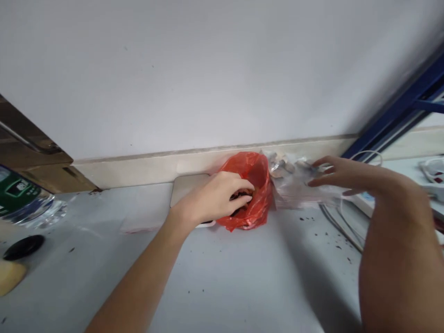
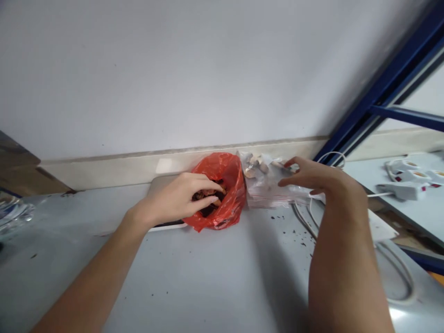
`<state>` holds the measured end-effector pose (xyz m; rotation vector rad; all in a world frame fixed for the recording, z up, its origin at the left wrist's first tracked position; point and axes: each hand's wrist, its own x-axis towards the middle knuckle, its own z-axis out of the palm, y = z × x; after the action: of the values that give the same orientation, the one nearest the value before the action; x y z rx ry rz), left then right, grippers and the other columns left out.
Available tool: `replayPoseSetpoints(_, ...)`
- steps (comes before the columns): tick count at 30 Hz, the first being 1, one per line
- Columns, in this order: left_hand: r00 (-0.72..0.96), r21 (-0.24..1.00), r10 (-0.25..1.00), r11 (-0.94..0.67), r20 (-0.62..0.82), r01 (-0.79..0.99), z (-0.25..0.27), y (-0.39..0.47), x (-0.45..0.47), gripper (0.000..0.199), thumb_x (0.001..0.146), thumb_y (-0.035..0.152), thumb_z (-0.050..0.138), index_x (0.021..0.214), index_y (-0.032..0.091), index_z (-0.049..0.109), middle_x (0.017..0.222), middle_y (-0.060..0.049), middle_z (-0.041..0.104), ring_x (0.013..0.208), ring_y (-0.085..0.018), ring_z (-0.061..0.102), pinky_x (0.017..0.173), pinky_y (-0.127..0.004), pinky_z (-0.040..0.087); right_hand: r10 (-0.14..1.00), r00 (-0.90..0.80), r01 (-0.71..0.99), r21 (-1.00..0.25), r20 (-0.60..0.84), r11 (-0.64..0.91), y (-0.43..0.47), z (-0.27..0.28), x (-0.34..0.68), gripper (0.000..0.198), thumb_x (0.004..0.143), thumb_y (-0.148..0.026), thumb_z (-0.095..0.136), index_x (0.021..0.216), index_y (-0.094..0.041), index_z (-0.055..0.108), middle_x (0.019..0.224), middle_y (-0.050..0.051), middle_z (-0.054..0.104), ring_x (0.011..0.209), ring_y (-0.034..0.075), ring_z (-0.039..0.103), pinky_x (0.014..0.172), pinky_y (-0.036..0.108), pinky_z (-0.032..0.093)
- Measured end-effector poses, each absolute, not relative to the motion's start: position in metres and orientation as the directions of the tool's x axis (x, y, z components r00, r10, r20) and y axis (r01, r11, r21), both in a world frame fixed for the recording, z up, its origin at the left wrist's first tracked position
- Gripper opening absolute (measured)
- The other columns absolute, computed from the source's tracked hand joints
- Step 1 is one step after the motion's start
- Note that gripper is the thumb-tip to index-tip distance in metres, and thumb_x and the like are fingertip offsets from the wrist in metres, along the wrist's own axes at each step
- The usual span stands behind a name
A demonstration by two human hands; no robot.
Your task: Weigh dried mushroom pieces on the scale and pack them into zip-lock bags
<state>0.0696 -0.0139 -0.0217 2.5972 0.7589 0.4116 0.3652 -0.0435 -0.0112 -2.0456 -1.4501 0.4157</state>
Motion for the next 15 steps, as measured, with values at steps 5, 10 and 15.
replayPoseSetpoints(5,0.83,0.46,0.54,-0.778,0.14,0.428,-0.029,-0.01,0.088,0.024,0.099,0.016,0.058,0.111,0.019,0.078,0.098,-0.006,0.078,0.087,-0.02,0.07,0.076,-0.031,0.051,0.864,0.468,0.677,-0.552,-0.188,-0.487,-0.041,-0.008,0.361,0.025,0.068,-0.013,0.068,0.09,-0.022,0.062,0.095,0.014,0.073,0.078,0.022,0.07,0.059,0.031,0.056)
replayPoseSetpoints(10,0.83,0.458,0.547,-0.769,0.111,0.445,-0.026,-0.01,0.086,0.024,0.1,0.016,0.058,0.112,0.019,0.078,0.1,-0.005,0.078,0.089,-0.02,0.07,0.077,-0.031,0.052,0.814,0.561,0.725,-0.387,-0.148,-0.57,-0.032,0.003,0.36,0.029,0.058,0.003,0.061,0.069,-0.024,0.06,0.057,-0.001,0.058,0.066,0.024,0.064,0.071,0.036,0.051)
replayPoseSetpoints(15,0.764,0.553,0.614,-0.714,0.201,0.428,-0.023,-0.009,0.083,0.023,0.099,0.02,0.059,0.112,0.021,0.078,0.097,-0.003,0.08,0.083,-0.018,0.072,0.075,-0.029,0.057,0.723,0.682,0.692,-0.423,0.115,-0.585,-0.053,0.038,0.331,0.026,0.069,-0.005,0.066,0.058,-0.025,0.056,0.056,-0.001,0.051,0.064,0.021,0.053,0.069,0.038,0.045)
